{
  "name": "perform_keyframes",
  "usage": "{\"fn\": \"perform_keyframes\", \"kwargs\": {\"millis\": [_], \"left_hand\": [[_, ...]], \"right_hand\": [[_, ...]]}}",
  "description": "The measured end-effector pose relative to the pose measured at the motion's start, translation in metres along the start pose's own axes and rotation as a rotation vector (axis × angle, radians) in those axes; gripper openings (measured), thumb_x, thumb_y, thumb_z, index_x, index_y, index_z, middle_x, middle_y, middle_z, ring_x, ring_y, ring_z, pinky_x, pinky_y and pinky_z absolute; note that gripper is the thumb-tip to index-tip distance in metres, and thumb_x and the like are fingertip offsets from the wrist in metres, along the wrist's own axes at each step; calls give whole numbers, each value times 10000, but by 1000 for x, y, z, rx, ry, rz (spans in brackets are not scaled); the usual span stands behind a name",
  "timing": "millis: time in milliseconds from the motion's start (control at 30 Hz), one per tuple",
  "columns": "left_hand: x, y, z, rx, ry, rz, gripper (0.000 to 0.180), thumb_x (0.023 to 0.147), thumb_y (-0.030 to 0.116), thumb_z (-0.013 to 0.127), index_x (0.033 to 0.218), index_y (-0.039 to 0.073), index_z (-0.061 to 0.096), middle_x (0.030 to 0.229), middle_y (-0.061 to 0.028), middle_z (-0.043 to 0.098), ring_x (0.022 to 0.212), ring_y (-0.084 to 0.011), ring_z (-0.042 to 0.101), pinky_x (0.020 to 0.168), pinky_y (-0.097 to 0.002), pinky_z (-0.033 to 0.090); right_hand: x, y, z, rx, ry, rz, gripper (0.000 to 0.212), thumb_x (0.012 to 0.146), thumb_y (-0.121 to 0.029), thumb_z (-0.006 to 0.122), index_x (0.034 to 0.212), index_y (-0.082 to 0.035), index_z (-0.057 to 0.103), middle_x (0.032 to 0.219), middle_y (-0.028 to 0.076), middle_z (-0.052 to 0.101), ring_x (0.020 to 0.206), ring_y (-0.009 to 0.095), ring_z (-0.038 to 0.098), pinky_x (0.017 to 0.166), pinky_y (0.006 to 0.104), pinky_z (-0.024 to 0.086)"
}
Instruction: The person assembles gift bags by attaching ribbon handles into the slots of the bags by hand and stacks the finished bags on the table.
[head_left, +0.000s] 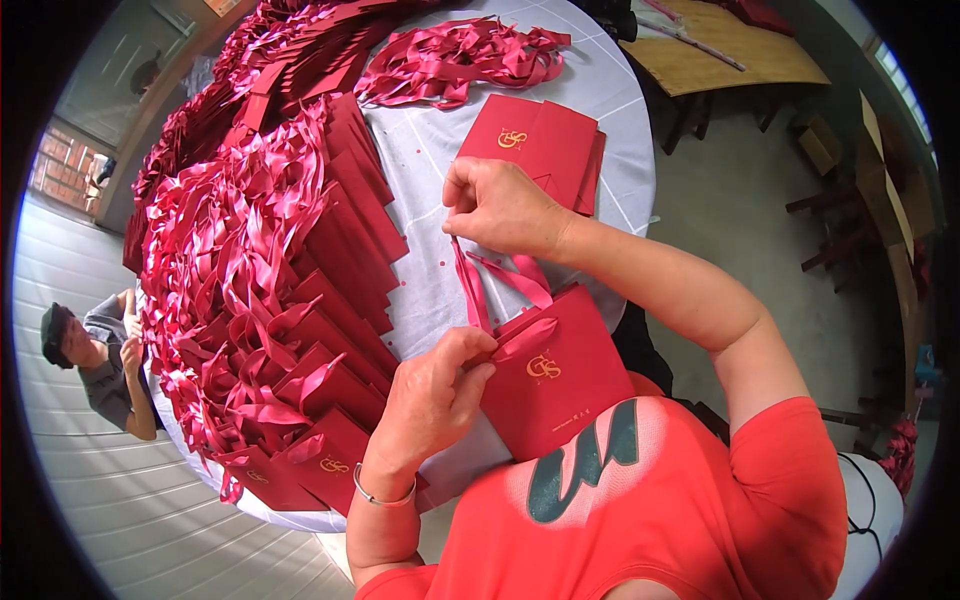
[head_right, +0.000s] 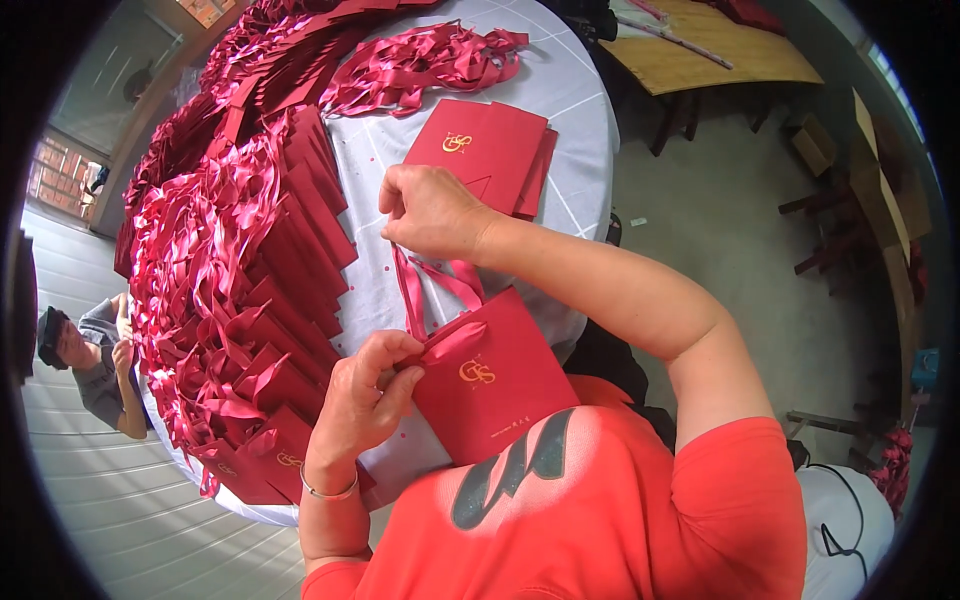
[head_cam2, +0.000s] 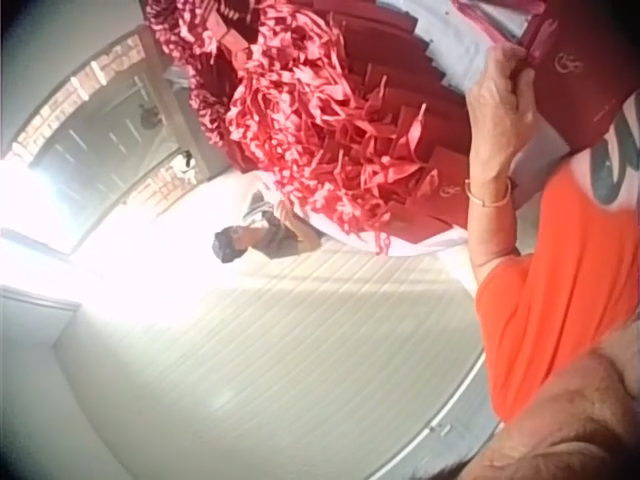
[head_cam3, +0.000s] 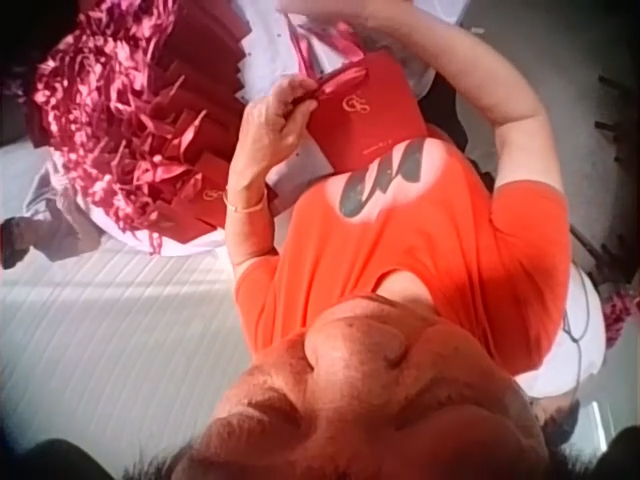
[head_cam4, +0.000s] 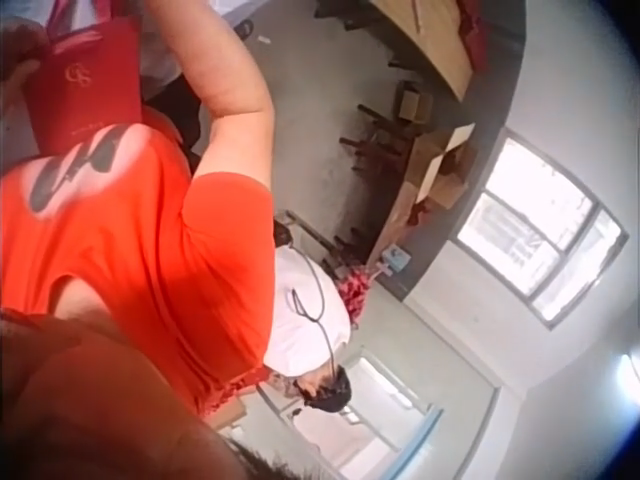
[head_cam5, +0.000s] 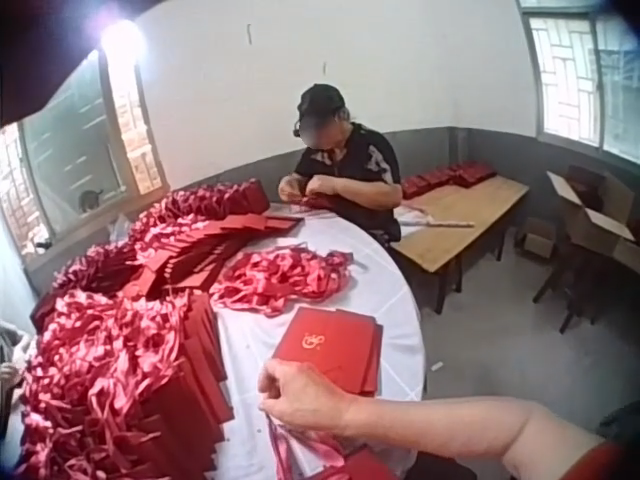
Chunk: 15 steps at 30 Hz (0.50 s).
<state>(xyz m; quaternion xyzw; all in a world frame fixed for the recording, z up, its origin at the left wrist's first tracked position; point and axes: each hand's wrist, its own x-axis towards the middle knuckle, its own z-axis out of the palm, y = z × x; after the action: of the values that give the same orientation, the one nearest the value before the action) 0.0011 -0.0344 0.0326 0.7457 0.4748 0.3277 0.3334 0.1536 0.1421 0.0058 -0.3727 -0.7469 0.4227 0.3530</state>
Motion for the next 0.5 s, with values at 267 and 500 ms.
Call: {"fn": "perform_keyframes", "kwargs": {"millis": [267,500], "left_hand": [[-2,-5,0,53,35,-219,208,887,-30,653,1051,-14,525,727,-115,645,525,-146,597,512,-290,456],[-7,16,9,298,373,43,276,804,46,742,1057,40,634,1132,-181,633,743,-332,680,616,-395,563]], "right_hand": [[-31,-19,-32,-274,94,-149,242,867,-221,728,857,5,645,729,92,648,645,168,618,599,327,484],[-85,-34,-56,-225,-295,331,329,853,-305,756,856,18,699,690,92,668,613,144,615,565,316,473]]}}
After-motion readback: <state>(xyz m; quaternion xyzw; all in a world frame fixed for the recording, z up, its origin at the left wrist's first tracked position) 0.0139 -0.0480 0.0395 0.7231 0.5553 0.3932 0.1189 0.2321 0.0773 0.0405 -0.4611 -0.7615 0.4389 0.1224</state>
